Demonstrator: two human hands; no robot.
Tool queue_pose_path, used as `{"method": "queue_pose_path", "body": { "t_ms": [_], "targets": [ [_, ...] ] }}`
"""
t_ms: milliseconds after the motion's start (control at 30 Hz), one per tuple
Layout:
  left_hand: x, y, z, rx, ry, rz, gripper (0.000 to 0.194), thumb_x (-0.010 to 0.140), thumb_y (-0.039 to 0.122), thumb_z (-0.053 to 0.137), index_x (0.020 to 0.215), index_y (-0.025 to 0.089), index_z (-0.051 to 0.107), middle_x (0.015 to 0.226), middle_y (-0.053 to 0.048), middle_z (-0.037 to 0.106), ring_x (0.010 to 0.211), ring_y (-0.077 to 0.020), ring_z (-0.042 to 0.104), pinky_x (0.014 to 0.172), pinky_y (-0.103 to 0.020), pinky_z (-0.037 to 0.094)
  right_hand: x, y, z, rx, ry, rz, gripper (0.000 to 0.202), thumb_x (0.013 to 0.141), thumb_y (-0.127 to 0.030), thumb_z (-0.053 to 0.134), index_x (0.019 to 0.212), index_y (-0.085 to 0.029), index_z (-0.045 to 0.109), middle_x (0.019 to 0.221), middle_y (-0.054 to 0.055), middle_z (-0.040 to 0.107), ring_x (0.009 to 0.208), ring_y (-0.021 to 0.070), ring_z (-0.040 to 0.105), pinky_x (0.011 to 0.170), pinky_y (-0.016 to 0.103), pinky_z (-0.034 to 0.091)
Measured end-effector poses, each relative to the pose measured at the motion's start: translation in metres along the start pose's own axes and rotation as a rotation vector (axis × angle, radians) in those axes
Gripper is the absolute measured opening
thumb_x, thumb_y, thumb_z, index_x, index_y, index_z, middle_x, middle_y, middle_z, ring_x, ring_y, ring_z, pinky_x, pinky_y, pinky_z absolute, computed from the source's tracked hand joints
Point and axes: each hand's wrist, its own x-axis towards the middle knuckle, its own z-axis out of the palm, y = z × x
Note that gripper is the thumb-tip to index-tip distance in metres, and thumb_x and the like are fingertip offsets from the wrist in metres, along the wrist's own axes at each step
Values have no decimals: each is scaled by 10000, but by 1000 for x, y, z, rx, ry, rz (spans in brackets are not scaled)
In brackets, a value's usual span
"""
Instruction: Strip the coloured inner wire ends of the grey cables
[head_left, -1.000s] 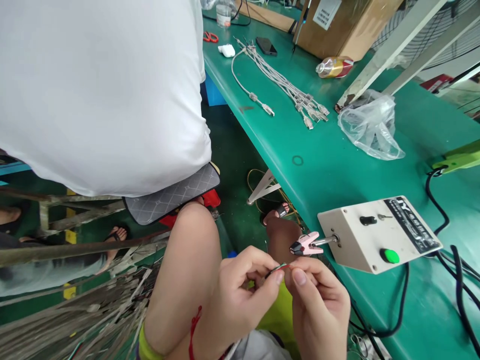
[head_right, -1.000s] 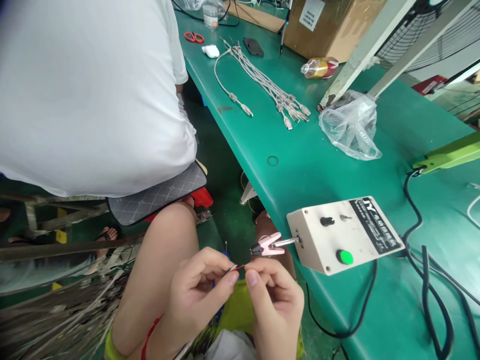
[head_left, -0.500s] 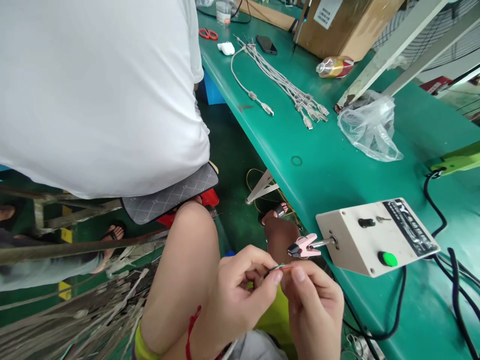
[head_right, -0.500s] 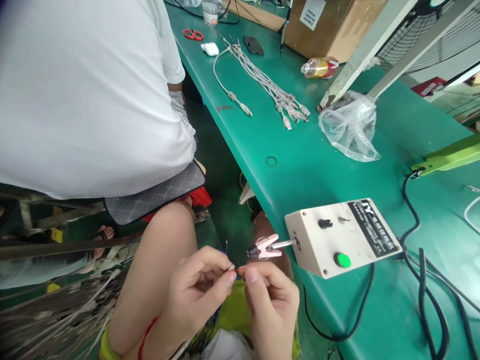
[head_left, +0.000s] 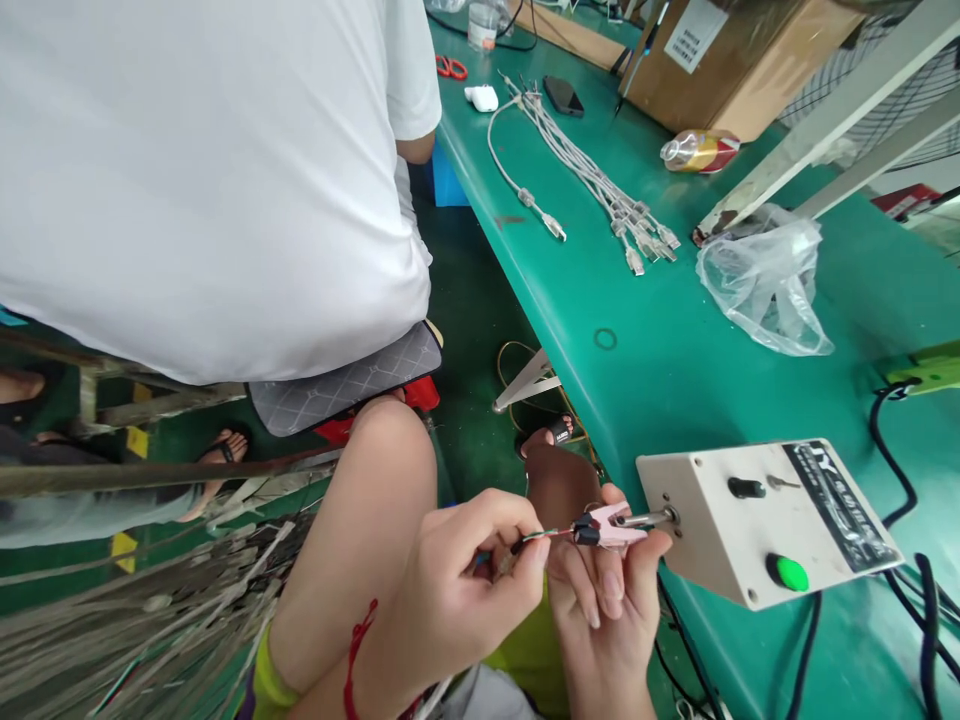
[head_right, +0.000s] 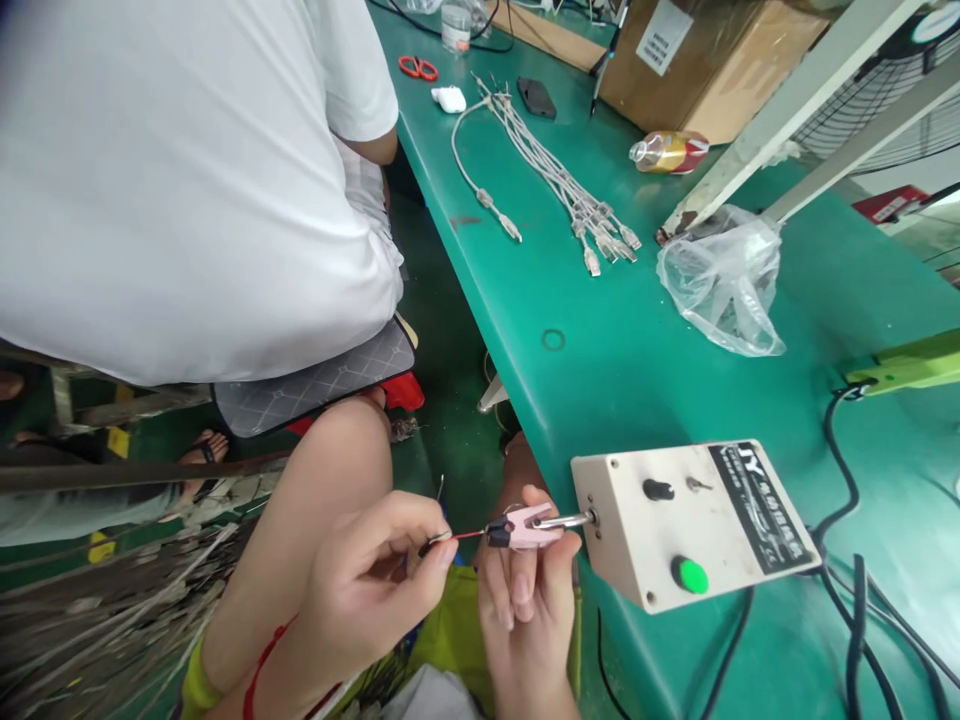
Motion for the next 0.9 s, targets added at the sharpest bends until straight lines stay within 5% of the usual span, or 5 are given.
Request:
{"method": "queue_pose_path", "body": {
  "t_ms": [500,900],
  "targets": [
    [7,1,6,-66,-92,-66,166,1022,106,679,912,225,638,646,86,471,500,-68,430,486,-170,330,2,2,-2,-43,20,-34,334,1037,-658,847,1097,-346,950,412,-122,296,427,71,89,417,142,264],
    [8,-2,12,-64,-93,-28,194,1019,63,661,957,243,620,655,109,446,499,-52,425,487,-152,299,2,1,-3,-13,-12,-2,386,1018,-684,856,1115,-320,943,432,-116,339,443,73,93,430,166,229]
  ]
}}
